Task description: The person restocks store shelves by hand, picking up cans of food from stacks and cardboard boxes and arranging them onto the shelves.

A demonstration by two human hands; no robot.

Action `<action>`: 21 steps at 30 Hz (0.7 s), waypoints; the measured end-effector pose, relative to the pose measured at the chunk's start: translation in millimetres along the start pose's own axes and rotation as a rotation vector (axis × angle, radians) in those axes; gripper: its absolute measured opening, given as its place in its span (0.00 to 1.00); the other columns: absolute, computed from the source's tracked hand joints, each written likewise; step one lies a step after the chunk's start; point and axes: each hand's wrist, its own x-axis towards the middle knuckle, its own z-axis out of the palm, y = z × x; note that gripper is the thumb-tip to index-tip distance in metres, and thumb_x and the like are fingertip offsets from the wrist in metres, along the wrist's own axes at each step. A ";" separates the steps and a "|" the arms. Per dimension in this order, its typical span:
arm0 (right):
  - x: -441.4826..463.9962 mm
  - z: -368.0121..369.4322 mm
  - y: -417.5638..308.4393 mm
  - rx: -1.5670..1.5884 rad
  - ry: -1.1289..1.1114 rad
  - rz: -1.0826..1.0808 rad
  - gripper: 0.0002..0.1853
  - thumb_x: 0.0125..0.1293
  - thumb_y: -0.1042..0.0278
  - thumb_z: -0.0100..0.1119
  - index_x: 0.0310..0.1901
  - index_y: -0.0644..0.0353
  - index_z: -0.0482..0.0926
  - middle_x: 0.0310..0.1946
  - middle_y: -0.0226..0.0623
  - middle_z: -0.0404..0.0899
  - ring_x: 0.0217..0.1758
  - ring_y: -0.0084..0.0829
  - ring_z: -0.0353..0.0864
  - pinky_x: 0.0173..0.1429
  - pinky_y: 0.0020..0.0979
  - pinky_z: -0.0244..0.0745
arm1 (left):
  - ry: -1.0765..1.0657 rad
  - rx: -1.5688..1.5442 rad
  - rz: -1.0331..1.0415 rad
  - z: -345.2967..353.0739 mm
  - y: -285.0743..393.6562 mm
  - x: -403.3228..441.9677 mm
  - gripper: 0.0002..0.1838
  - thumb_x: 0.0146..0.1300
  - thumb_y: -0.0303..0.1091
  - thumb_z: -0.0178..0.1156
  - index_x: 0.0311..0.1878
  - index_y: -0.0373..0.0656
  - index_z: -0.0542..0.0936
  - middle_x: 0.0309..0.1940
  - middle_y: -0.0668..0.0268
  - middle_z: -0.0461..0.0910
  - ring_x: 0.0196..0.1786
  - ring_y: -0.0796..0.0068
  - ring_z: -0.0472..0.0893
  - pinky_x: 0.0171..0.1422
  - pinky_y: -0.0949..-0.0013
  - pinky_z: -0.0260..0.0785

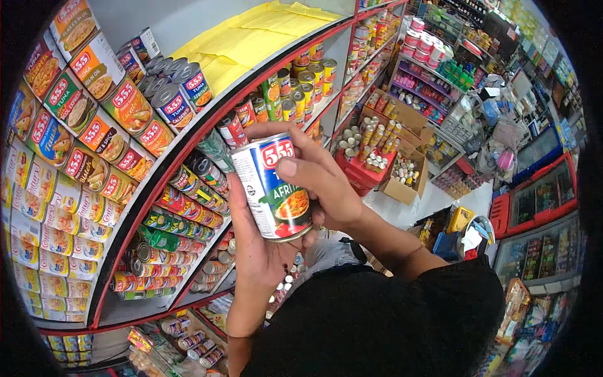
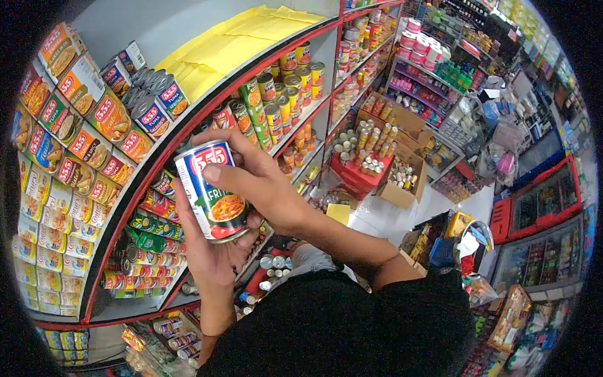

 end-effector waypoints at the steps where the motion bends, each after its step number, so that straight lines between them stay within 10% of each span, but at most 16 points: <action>1: -2.3 -0.3 0.8 0.057 -0.013 -0.001 0.26 0.62 0.59 0.55 0.60 0.61 0.64 0.46 0.36 0.74 0.47 0.21 0.74 0.52 0.24 0.70 | -0.007 -0.019 -0.005 0.2 -0.4 -2.4 0.37 0.65 0.69 0.31 0.56 0.46 0.71 0.37 0.61 0.80 0.30 0.67 0.81 0.23 0.72 0.72; 11: -15.6 11.6 5.6 0.267 0.130 0.014 0.22 0.65 0.63 0.53 0.58 0.61 0.66 0.41 0.33 0.76 0.38 0.19 0.78 0.39 0.21 0.75 | -0.092 -0.138 0.113 -4.1 -10.0 -22.0 0.27 0.70 0.51 0.43 0.59 0.36 0.66 0.48 0.48 0.76 0.42 0.51 0.81 0.39 0.62 0.81; 21: -4.6 -4.1 21.4 0.253 0.248 0.044 0.21 0.65 0.60 0.55 0.56 0.59 0.68 0.40 0.28 0.78 0.33 0.13 0.77 0.29 0.16 0.69 | 0.073 0.135 0.170 -15.7 -15.8 -27.1 0.30 0.69 0.52 0.44 0.61 0.34 0.65 0.54 0.48 0.74 0.53 0.57 0.77 0.57 0.64 0.69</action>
